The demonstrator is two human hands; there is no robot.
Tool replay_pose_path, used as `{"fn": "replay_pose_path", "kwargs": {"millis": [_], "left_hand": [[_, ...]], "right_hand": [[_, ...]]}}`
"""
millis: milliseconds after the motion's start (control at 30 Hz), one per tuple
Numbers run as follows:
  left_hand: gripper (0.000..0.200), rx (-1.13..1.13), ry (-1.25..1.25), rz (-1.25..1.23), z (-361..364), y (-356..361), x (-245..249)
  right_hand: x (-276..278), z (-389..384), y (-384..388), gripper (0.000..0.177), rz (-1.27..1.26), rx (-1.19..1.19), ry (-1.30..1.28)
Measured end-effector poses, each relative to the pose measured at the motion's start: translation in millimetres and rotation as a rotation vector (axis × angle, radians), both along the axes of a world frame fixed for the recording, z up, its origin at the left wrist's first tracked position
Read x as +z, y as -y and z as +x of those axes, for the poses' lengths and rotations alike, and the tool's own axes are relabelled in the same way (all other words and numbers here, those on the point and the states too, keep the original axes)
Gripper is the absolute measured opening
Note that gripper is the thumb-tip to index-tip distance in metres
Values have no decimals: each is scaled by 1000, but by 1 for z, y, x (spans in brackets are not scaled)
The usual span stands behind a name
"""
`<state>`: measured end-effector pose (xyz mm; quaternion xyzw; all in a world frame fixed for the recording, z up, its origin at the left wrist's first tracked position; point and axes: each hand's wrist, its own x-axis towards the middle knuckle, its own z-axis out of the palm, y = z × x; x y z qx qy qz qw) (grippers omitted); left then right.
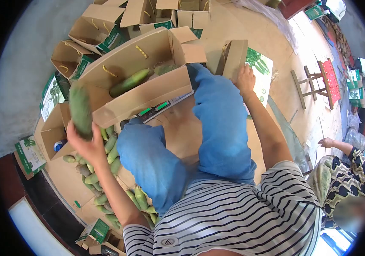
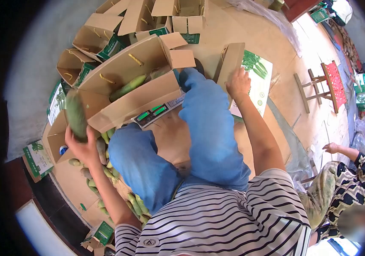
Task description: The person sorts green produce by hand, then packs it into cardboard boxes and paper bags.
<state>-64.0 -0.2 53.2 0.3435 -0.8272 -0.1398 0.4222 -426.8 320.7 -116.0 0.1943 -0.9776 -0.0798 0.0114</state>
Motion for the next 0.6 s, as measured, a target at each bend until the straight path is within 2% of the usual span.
{"fn": "replay_pose_path", "kwargs": {"millis": [33,67,100,167,267,333,367,400,467,500,567,600], "left_hand": [[53,7,199,-181,-23,7,8],[52,-52,268,-183,-43,15,7],[52,-115,423,-110,-61,15,11],[46,-290,606,-124,-83,19,4],[41,-445,611,94,-109,-27,49],[38,-659,460,103,-123,-60,85],[37,-775,384,236,-130,-79,104],[39,-960,277,516,-133,-95,121],[39,-1330,192,694,-145,-117,144],[39,-1421,90,734,-150,-132,149],[45,-1579,-128,860,-158,-159,153],[50,-1644,-247,943,-160,-172,152]], "right_hand": [[-2,-2,2,45,2,190,-207],[-4,-5,5,44,8,378,-417],[-13,-11,8,44,62,484,-318],[-38,-20,15,45,168,697,-113],[-25,-17,40,22,231,444,410],[-40,-27,44,21,284,445,475],[-48,-32,45,22,314,452,508],[-51,-35,47,25,339,407,518],[-53,-39,45,31,412,371,507],[-47,-38,44,33,459,380,485],[13,-33,45,34,577,392,540],[6,-45,29,40,522,410,399]]}}
